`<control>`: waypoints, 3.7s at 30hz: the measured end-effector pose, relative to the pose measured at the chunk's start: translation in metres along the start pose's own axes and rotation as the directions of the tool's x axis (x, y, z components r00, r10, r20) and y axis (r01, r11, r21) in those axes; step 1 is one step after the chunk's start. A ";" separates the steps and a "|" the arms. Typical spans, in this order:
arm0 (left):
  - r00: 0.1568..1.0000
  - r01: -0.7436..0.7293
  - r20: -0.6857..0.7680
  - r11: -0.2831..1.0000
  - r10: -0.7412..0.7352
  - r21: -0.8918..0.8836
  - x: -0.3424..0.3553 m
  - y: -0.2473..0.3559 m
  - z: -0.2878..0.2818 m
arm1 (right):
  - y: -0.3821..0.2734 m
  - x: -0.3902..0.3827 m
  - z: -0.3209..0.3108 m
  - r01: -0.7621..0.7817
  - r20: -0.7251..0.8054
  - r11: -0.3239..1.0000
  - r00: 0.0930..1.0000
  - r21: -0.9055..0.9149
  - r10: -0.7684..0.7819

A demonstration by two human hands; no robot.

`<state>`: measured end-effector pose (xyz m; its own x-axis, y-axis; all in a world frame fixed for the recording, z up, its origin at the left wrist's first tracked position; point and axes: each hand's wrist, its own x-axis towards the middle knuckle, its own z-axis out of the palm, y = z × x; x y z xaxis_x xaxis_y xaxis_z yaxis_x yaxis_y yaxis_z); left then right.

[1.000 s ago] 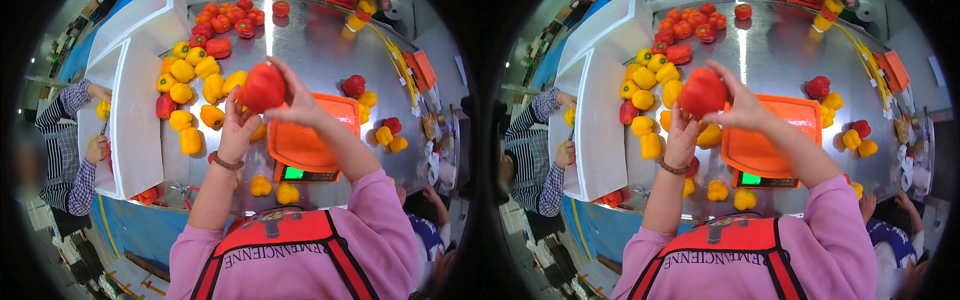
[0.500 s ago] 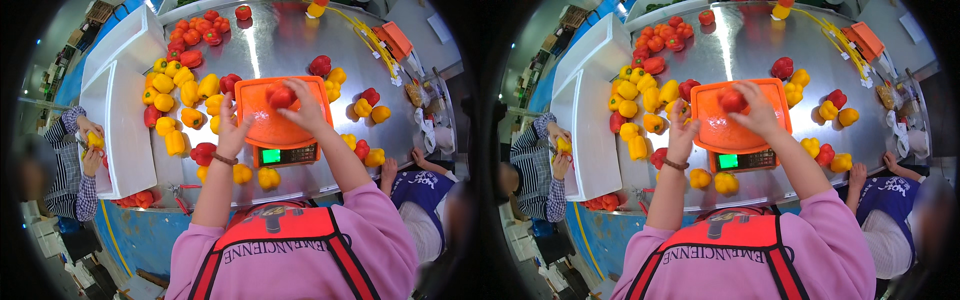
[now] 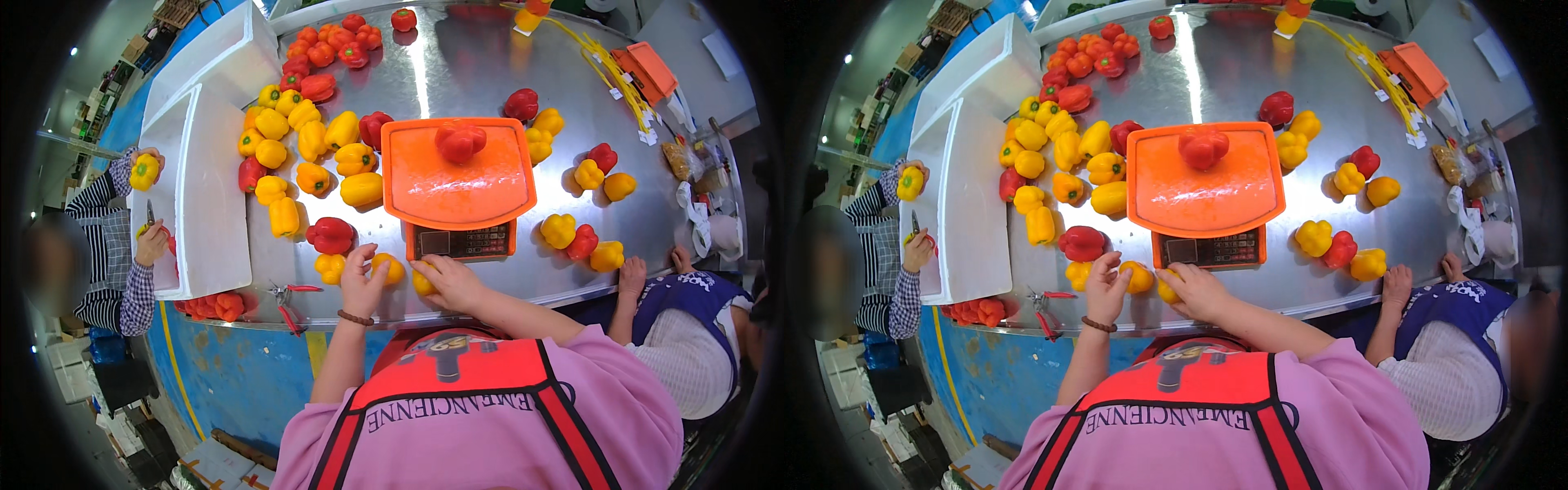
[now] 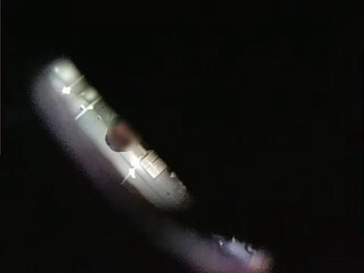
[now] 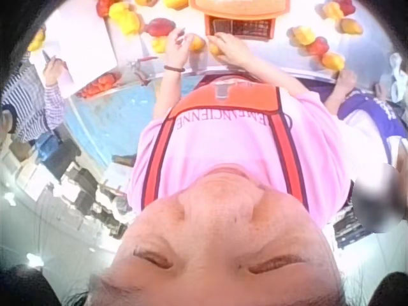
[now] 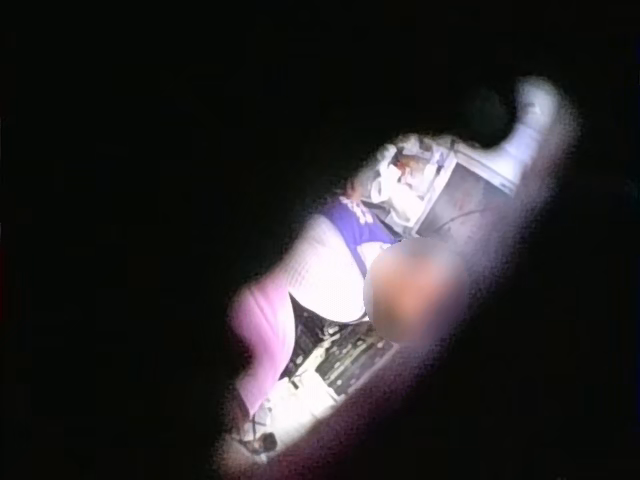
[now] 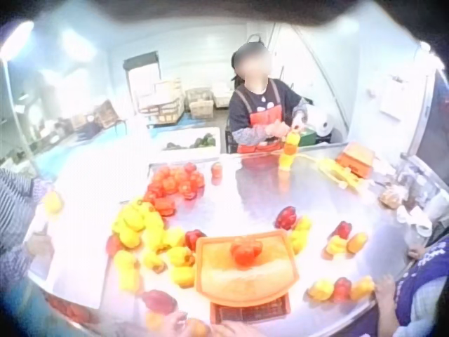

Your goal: The person places red and yellow bell peppers onto a digital scale, weighs them, and then removes them to the table. The person repeats this process with multiple peppers throughout the clip.

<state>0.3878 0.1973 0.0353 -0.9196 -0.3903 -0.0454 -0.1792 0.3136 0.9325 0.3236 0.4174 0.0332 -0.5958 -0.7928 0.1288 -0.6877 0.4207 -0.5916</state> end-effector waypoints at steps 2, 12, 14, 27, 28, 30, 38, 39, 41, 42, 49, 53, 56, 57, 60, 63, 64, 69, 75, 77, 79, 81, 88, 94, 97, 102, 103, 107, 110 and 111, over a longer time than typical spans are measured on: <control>1.000 -0.001 -0.026 1.000 0.001 -0.010 -0.003 0.002 0.003 | 0.004 -0.004 -0.001 -0.050 0.065 0.987 0.997 0.151 0.041; 0.963 -0.177 -0.167 0.965 0.210 0.192 0.050 0.011 -0.033 | 0.069 0.047 -0.158 -0.282 -0.484 0.959 0.842 -0.015 0.240; 0.974 -0.129 -0.157 0.966 0.166 0.222 0.077 0.009 -0.036 | 0.090 0.054 -0.151 -0.292 -0.481 0.956 0.838 0.004 0.258; 0.983 0.174 -0.040 0.856 -0.177 0.487 0.244 -0.025 -0.004 | 0.084 -0.056 -0.120 -0.329 -0.553 0.735 0.498 0.593 0.668; 0.975 0.219 -0.055 0.888 -0.215 0.404 0.247 -0.032 -0.001 | 0.081 -0.063 -0.115 -0.334 -0.540 0.721 0.493 0.607 0.682; 0.974 0.224 -0.054 0.897 -0.220 0.382 0.257 -0.041 -0.006 | 0.079 -0.072 -0.102 -0.327 -0.514 0.694 0.489 0.641 0.705; 0.875 -0.426 -0.113 0.859 0.471 0.285 0.194 0.051 -0.001 | 0.079 -0.083 -0.101 -0.306 -0.495 0.670 0.485 0.676 0.721; 0.776 -0.555 -0.062 0.725 0.628 0.407 0.180 0.066 0.010 | 0.076 -0.078 -0.104 -0.313 -0.484 0.666 0.493 0.677 0.723; 0.565 -0.729 0.081 0.451 0.821 0.515 0.166 0.075 0.033 | 0.072 -0.069 -0.107 -0.309 -0.463 0.664 0.521 0.681 0.717; 0.577 -0.730 0.164 0.416 0.800 0.543 0.159 0.073 0.042 | 0.071 -0.066 -0.107 -0.303 -0.461 0.672 0.537 0.675 0.706; 0.731 -0.640 0.164 0.583 0.662 0.500 0.117 0.082 0.053 | 0.063 -0.072 -0.102 -0.322 -0.414 0.697 0.620 0.641 0.667; 0.896 -0.352 -0.218 0.918 0.387 0.182 0.105 0.053 0.006 | 0.062 -0.090 -0.091 -0.354 -0.368 0.721 0.678 0.595 0.637; 0.895 -0.152 -0.445 0.947 0.011 -0.283 0.102 0.027 -0.039 | 0.054 -0.097 -0.088 -0.388 -0.270 0.711 0.733 0.587 0.624; 0.887 -0.102 -0.443 0.881 -0.129 -0.462 0.101 0.024 -0.049 | 0.053 -0.100 -0.084 -0.390 -0.263 0.712 0.738 0.584 0.621; 0.852 0.022 -0.360 0.713 -0.381 -0.701 0.088 0.030 -0.055 | 0.049 -0.102 -0.069 -0.387 -0.232 0.737 0.779 0.555 0.583; 0.846 0.043 -0.323 0.659 -0.424 -0.751 0.085 0.034 -0.052 | 0.037 -0.094 -0.064 -0.399 -0.160 0.785 0.838 0.473 0.522; 0.850 0.034 -0.333 0.673 -0.409 -0.739 0.084 0.037 -0.048 | 0.034 -0.092 -0.062 -0.395 -0.141 0.798 0.853 0.456 0.502; 0.893 0.047 -0.279 0.691 -0.353 -0.722 0.077 0.036 -0.029 | 0.026 -0.089 -0.056 -0.356 -0.105 0.853 0.900 0.383 0.422; 0.924 0.126 -0.202 0.757 -0.325 -0.641 0.064 0.044 0.010 | 0.024 -0.094 -0.059 -0.385 -0.081 0.836 0.890 0.391 0.448; 0.969 0.038 -0.193 0.872 -0.151 -0.488 0.058 0.036 0.022 | 0.027 -0.096 -0.058 -0.371 -0.113 0.845 0.890 0.385 0.443; 0.993 -0.089 -0.088 0.993 0.082 -0.078 0.050 0.054 0.036 | 0.032 -0.093 -0.064 -0.373 -0.171 0.835 0.866 0.404 0.469; 0.934 -0.343 0.001 0.897 0.357 0.278 0.042 0.081 0.057 | 0.036 -0.090 -0.071 -0.366 -0.239 0.823 0.834 0.434 0.497; 0.830 -0.530 0.108 0.711 0.548 0.462 0.097 0.081 0.075 | 0.043 -0.068 -0.106 -0.324 -0.385 0.813 0.756 0.484 0.530; 0.889 -0.458 0.277 0.717 0.365 0.526 0.151 0.132 0.059 | 0.036 -0.074 -0.091 -0.338 -0.314 0.750 0.754 0.569 0.577; 0.879 -0.462 0.365 0.737 0.306 0.494 0.165 0.117 0.065 | 0.033 -0.081 -0.077 -0.366 -0.277 0.730 0.753 0.577 0.597; 0.832 -0.554 0.268 0.760 0.487 0.341 0.151 0.085 0.057 | 0.035 -0.090 -0.063 -0.399 -0.256 0.712 0.739 0.579 0.623; 0.868 -0.493 0.198 0.841 0.456 0.222 0.147 0.078 0.048 | 0.035 -0.091 -0.063 -0.401 -0.260 0.710 0.734 0.578 0.627; 0.976 -0.212 -0.085 0.965 0.201 -0.154 0.127 0.051 -0.005 | 0.039 -0.090 -0.063 -0.414 -0.261 0.712 0.730 0.567 0.632; 0.922 -0.218 -0.383 0.897 0.060 -0.385 0.121 0.034 -0.034 | 0.040 -0.087 -0.060 -0.417 -0.244 0.718 0.744 0.558 0.622; 0.927 -0.158 -0.374 0.875 -0.028 -0.458 0.118 0.029 -0.045 | 0.039 -0.085 -0.061 -0.411 -0.237 0.721 0.754 0.558 0.612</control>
<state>0.2900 0.1215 0.0730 -0.7170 -0.6940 0.0654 0.1489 -0.0608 0.9870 0.3223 0.5277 0.0479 -0.9689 -0.2353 -0.0763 -0.0203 0.3831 -0.9235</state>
